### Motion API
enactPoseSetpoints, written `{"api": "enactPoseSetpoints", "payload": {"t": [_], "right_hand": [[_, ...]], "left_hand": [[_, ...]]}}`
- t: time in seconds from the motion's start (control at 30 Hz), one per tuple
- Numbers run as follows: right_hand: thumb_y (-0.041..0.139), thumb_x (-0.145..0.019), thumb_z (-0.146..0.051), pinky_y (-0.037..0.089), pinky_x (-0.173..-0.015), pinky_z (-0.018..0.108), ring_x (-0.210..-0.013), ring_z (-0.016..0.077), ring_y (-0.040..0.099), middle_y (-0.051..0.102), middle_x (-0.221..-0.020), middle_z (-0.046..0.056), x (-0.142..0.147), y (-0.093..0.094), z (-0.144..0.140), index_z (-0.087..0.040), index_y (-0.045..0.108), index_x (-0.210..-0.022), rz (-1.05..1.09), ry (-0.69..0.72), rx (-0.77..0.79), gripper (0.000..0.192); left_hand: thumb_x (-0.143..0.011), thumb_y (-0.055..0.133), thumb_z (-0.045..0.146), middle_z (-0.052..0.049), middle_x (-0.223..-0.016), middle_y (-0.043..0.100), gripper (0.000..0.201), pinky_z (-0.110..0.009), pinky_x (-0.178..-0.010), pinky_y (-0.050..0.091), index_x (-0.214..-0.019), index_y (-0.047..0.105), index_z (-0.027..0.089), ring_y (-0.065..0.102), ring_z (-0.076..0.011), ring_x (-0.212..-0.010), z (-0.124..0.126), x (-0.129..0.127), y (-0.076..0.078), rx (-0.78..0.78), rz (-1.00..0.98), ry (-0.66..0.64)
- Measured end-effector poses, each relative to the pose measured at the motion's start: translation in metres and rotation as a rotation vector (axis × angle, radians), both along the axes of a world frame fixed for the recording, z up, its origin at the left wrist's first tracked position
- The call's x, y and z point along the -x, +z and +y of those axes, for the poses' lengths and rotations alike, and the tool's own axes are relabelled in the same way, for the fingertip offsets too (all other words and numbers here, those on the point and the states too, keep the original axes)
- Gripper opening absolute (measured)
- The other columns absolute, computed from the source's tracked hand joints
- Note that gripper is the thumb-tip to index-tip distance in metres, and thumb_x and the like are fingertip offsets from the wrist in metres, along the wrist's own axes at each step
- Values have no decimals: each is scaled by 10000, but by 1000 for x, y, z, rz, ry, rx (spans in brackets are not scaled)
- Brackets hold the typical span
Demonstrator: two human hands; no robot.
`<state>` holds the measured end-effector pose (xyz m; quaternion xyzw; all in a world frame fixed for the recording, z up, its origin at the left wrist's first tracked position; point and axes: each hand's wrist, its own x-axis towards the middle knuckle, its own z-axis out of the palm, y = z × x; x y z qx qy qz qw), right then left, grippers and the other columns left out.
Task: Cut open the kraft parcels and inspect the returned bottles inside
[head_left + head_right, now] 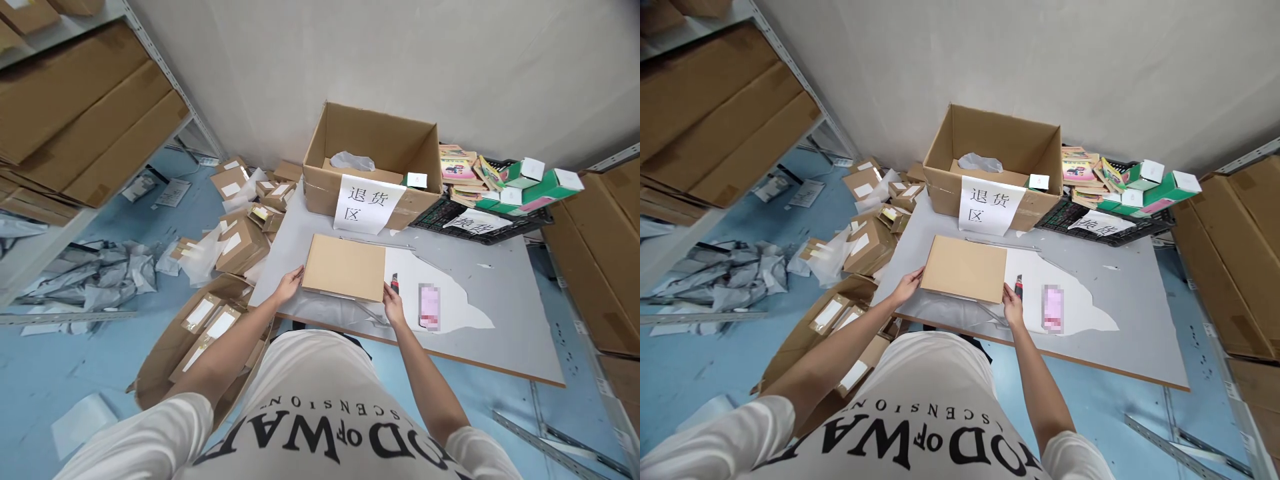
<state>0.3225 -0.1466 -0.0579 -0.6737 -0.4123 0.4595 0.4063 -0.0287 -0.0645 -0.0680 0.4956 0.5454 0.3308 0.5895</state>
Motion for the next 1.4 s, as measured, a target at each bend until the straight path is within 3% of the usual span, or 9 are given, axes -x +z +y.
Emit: {"api": "enactPoseSetpoints", "payload": {"t": [0.1,0.2,0.43,0.57,0.7,0.83,1.03,1.2,1.4], "right_hand": [[510,-759,-298,453,-984,398,-1157,240,574,550,-1326,133,4,-7,-14,-155,384,-1409,-206,152,43,677],[580,-719,-308,466,-952,386,-1084,243,608,600,-1261,106,8,-11,-22,-179,435,-1338,-297,272,58,649],[482,-821,-385,483,-864,355,-964,238,648,681,-1096,111,14,-5,-19,-174,533,-1125,-328,257,39,373],[500,-822,-420,496,-823,358,-907,237,661,693,-1055,116,13,3,-16,-165,540,-1102,-318,244,35,381],[501,-825,-483,502,-796,365,-921,250,654,703,-1001,125,7,17,-6,-159,581,-1061,-310,253,30,409],[462,-838,-513,487,-775,349,-865,236,648,711,-948,87,-3,42,14,-172,628,-1002,-363,293,-18,413],[357,-848,-625,398,-594,265,-610,176,549,643,-628,42,-15,84,43,-170,670,-779,-649,281,12,557],[293,-840,-692,342,-538,256,-551,157,494,580,-539,35,-15,94,56,-188,609,-591,-719,273,36,645],[330,-830,-684,384,-581,264,-597,184,572,651,-588,55,-11,84,69,-194,648,-596,-647,253,85,629]], "left_hand": [[-705,601,366,-117,-1346,538,696,-402,-1121,290,-1343,489,113,443,-248,-1299,-17,3,-13,-62,48,-104],[-705,593,374,-111,-1349,536,693,-394,-1107,310,-1346,483,133,436,-245,-1305,-27,4,-21,-132,111,-158],[-764,548,467,-123,-1233,624,607,-410,-1066,353,-1265,554,125,549,-257,-1181,-27,3,-17,-177,188,-181],[-769,547,486,-108,-1148,668,557,-396,-1028,387,-1196,597,132,555,-255,-1160,-23,2,-2,-210,221,-174],[-799,537,473,-63,-988,711,446,-337,-878,474,-1106,637,165,629,-218,-951,-14,2,25,-191,373,-185],[-860,458,456,-32,-907,714,421,-267,-751,468,-1092,648,160,629,-179,-784,1,1,56,-271,466,-220],[-888,393,512,-39,-873,729,476,-222,-676,414,-1028,709,185,635,-184,-775,22,-8,94,-347,631,-189],[-873,404,553,-55,-739,723,516,-234,-635,393,-948,748,177,632,-197,-737,34,-15,102,-315,734,-150],[-855,429,553,-48,-762,731,494,-255,-648,418,-914,757,188,647,-224,-782,49,-17,91,-200,721,-119]]}}
